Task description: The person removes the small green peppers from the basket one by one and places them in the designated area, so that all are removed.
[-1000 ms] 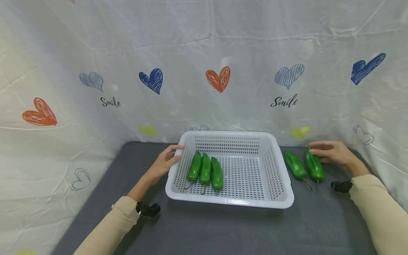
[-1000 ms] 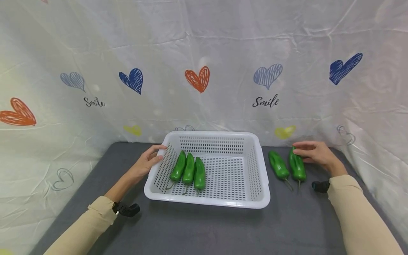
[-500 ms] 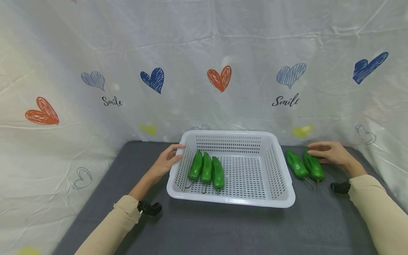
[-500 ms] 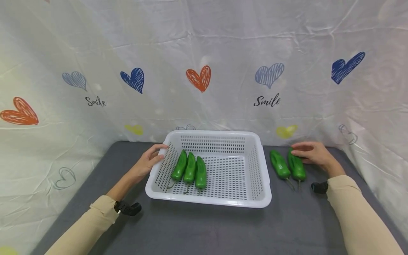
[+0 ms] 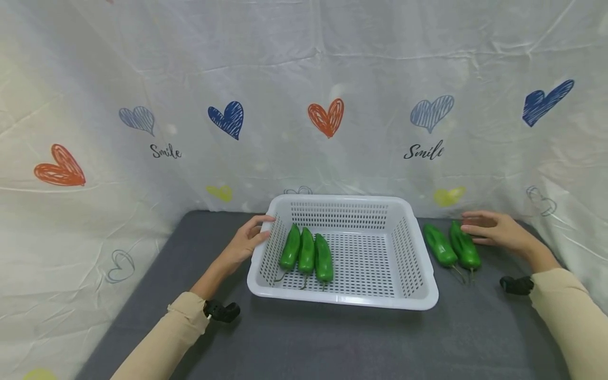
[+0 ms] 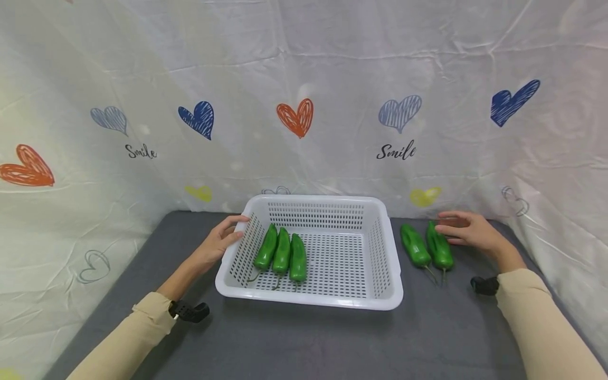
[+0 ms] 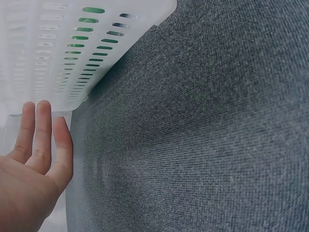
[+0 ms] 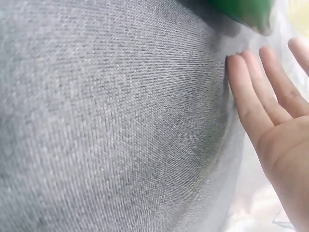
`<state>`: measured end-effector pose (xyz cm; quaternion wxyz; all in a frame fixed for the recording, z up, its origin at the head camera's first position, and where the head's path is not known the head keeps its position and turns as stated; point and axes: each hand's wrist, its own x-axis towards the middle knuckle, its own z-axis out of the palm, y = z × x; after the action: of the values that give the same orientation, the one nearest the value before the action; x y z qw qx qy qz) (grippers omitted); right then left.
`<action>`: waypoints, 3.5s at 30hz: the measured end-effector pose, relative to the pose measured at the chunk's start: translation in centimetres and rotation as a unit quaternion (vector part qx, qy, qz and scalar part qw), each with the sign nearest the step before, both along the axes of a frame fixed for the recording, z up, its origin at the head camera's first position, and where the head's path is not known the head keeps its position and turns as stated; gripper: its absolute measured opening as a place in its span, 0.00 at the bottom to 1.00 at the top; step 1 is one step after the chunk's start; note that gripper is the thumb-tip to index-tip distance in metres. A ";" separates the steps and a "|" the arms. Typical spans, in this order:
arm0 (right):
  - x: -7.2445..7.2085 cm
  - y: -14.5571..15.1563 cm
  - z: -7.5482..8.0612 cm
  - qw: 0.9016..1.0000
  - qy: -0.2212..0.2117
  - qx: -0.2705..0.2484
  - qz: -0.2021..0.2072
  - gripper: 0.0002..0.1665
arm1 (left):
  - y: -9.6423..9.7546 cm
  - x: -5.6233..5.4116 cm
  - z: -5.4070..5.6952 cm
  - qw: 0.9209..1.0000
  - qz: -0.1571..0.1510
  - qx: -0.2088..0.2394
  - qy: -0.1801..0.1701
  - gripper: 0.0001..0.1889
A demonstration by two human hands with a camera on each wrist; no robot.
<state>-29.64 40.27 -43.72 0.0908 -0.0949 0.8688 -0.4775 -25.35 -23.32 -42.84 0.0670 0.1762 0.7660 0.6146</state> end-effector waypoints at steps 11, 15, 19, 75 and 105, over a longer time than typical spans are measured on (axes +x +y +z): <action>1.4 -0.6 1.4 0.998 0.038 0.035 -0.029 0.47 | 0.0 -0.2 -0.3 1.000 -0.001 0.001 0.002 0.21; 2.0 -0.9 2.0 0.996 0.071 0.034 -0.043 0.45 | -0.1 -0.2 -0.3 1.000 0.000 0.004 0.002 0.21; 2.5 -1.6 2.8 0.994 0.101 0.005 -0.052 0.42 | -0.1 -0.2 -0.4 1.000 0.000 0.006 -0.001 0.21; 1.4 -19.2 11.0 0.980 0.105 -0.158 0.063 0.21 | -0.2 -0.2 -0.4 1.000 0.006 -0.002 -0.004 0.22; -0.9 -27.2 9.8 0.958 -0.001 -0.259 0.121 0.26 | 0.0 0.0 -0.3 1.000 0.012 -0.005 -0.006 0.22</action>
<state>-30.59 13.06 -33.93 0.1216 -0.2192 0.6969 -0.6719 -25.39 -23.30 -43.09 0.0653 0.1629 0.7707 0.6125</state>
